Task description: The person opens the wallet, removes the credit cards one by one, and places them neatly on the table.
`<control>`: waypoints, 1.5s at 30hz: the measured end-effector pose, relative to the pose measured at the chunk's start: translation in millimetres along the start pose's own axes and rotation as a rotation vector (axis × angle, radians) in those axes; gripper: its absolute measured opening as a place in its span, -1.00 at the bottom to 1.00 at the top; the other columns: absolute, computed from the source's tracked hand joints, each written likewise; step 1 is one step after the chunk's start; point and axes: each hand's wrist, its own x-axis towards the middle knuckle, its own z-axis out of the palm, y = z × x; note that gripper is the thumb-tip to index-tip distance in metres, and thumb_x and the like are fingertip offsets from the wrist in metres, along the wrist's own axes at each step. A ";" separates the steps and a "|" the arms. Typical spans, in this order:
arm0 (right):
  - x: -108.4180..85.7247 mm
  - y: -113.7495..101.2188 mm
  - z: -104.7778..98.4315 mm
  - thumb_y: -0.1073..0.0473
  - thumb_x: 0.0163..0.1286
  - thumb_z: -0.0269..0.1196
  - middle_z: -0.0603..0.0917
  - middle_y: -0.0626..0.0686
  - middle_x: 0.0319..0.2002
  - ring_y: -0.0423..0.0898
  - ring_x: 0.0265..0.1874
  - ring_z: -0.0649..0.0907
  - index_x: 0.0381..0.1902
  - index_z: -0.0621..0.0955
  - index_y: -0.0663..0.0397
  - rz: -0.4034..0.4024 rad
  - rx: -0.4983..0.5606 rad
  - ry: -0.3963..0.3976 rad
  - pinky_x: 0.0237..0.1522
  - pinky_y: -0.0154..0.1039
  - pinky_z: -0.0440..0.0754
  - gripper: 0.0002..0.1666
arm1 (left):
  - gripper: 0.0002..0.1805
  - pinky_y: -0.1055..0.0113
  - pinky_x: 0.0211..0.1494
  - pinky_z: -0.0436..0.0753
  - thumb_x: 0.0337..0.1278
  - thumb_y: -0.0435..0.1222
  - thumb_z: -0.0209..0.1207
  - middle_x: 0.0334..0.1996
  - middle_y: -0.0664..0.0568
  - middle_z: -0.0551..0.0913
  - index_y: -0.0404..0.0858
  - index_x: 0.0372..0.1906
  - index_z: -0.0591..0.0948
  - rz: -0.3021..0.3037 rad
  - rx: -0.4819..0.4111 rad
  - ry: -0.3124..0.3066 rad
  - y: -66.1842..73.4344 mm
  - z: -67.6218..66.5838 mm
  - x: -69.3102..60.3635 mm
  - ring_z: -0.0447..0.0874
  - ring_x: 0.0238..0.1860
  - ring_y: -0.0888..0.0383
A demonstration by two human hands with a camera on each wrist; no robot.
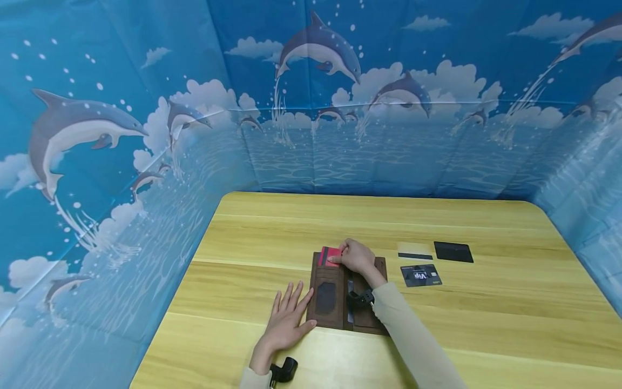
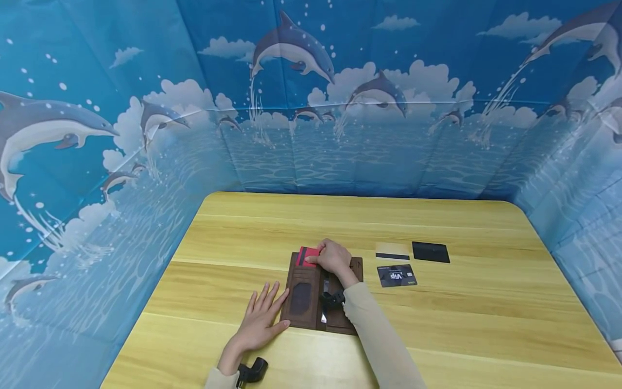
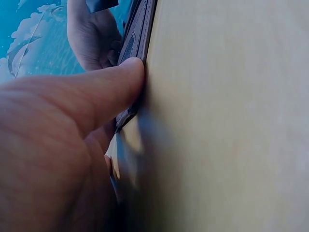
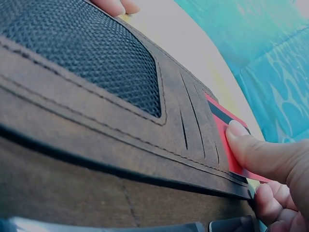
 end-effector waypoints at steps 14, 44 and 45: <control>-1.6 -0.5 1.3 -0.18 0.05 0.43 0.55 -0.13 -0.53 -0.14 -0.60 0.49 -0.29 0.55 0.02 0.041 0.070 0.060 -0.50 -0.24 0.37 -0.52 | -0.26 0.10 0.35 -0.53 0.32 0.12 -0.07 0.50 -0.08 -0.15 -0.09 0.49 0.09 -0.009 0.009 -0.013 1.0 -0.6 0.2 -0.43 0.47 0.00; 0.0 0.5 3.7 -0.15 0.14 0.39 0.56 -0.05 -0.49 -0.10 -0.60 0.50 -0.23 0.53 0.08 0.065 0.142 0.115 -0.51 -0.23 0.37 -0.53 | -0.25 0.09 0.36 -0.52 0.32 0.13 -0.08 0.50 -0.07 -0.14 -0.08 0.50 0.09 0.007 0.014 0.006 -4.9 4.8 0.5 -0.42 0.47 0.00; 0.2 0.7 3.8 -0.14 0.14 0.39 0.56 -0.05 -0.48 -0.11 -0.60 0.50 -0.22 0.53 0.08 0.066 0.143 0.115 -0.52 -0.23 0.37 -0.52 | -0.25 0.09 0.36 -0.52 0.32 0.13 -0.08 0.50 -0.06 -0.15 -0.07 0.50 0.09 0.005 0.016 0.004 -4.8 4.7 0.5 -0.43 0.47 0.00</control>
